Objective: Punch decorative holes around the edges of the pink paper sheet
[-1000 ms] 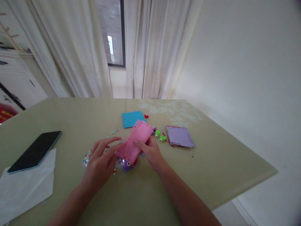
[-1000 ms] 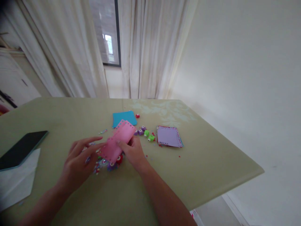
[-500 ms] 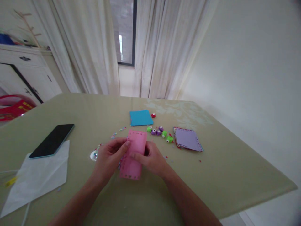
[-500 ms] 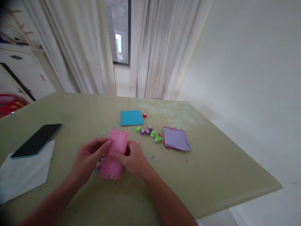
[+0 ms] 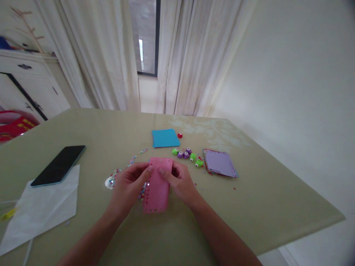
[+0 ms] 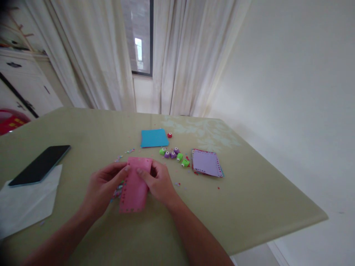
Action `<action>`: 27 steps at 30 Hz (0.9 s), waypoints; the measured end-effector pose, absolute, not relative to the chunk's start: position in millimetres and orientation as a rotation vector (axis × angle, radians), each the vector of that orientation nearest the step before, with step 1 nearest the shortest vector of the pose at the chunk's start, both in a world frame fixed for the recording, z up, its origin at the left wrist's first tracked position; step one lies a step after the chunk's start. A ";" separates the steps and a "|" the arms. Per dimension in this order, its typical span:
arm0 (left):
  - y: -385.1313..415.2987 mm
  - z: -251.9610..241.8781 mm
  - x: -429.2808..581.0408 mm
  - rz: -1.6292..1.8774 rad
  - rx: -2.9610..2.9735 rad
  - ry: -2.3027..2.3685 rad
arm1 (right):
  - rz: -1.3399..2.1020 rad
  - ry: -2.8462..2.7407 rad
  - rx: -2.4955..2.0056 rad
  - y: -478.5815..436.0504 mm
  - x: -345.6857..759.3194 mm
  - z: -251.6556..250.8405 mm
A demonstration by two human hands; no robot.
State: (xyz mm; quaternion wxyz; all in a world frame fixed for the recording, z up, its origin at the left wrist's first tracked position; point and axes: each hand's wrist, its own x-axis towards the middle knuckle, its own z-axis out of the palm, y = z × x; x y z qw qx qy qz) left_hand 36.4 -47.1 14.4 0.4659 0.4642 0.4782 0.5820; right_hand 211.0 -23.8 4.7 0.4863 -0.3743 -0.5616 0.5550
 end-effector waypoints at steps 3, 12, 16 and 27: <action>-46.6 13.9 35.9 1.426 1.144 1.189 | 1.359 -1.376 -0.921 -24.3 210.0 3.8; -45.5 12.6 36.7 1.467 1.106 1.162 | 1.383 -1.404 -0.896 -25.9 208.3 3.7; -46.1 11.0 35.3 1.478 1.090 1.151 | 1.373 -1.420 -0.906 -26.8 207.6 3.7; -46.2 1.8 29.7 1.452 1.028 1.152 | 1.341 -1.443 -0.911 -28.0 207.5 3.2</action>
